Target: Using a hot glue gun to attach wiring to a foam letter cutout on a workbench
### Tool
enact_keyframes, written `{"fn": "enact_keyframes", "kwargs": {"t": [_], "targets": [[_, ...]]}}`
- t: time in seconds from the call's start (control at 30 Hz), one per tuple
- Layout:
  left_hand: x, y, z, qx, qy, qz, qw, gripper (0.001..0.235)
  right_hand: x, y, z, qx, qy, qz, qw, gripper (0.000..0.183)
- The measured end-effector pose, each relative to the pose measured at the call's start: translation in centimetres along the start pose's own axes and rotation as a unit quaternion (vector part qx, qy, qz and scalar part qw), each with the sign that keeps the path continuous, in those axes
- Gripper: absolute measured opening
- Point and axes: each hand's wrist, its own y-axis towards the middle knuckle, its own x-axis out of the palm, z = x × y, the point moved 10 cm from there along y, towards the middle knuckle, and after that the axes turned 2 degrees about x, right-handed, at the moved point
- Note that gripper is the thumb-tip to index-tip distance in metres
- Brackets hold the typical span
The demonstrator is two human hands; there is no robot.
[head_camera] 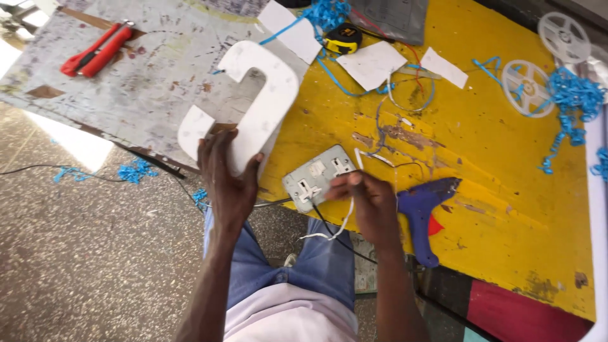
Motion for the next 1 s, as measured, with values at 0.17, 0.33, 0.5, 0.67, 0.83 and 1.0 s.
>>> {"fn": "enact_keyframes", "kwargs": {"t": [0.17, 0.33, 0.5, 0.67, 0.83, 1.0], "targets": [[-0.9, 0.2, 4.8, 0.021, -0.068, 0.009, 0.997, 0.062, 7.7, 1.2, -2.7, -0.008, 0.123, -0.12, 0.985, 0.076], [-1.9, 0.0, 7.7, 0.054, -0.086, 0.001, 0.995, 0.063, 10.8, 1.4, -5.7, -0.035, 0.095, -0.132, 0.986, 0.075], [-3.3, -0.9, 8.0, 0.098, -0.123, -0.008, 0.988, 0.079, 10.1, 2.3, -6.9, -0.063, 0.159, -0.032, 0.985, 0.055], [-8.6, -1.5, 3.4, -0.049, -0.196, 0.15, 0.968, 0.083, 11.2, 4.2, -4.9, -0.061, 0.218, -0.035, 0.973, 0.051], [-3.1, -5.0, -5.6, -0.236, -0.548, 0.067, 0.799, 0.053, 15.0, 4.9, -4.5, -0.055, 0.151, -0.11, 0.981, 0.057], [-6.3, -6.9, -10.3, -0.265, -0.531, 0.174, 0.786, 0.04, 16.5, 3.1, -11.2, -0.154, -0.156, -0.1, 0.971, 0.045]]}}
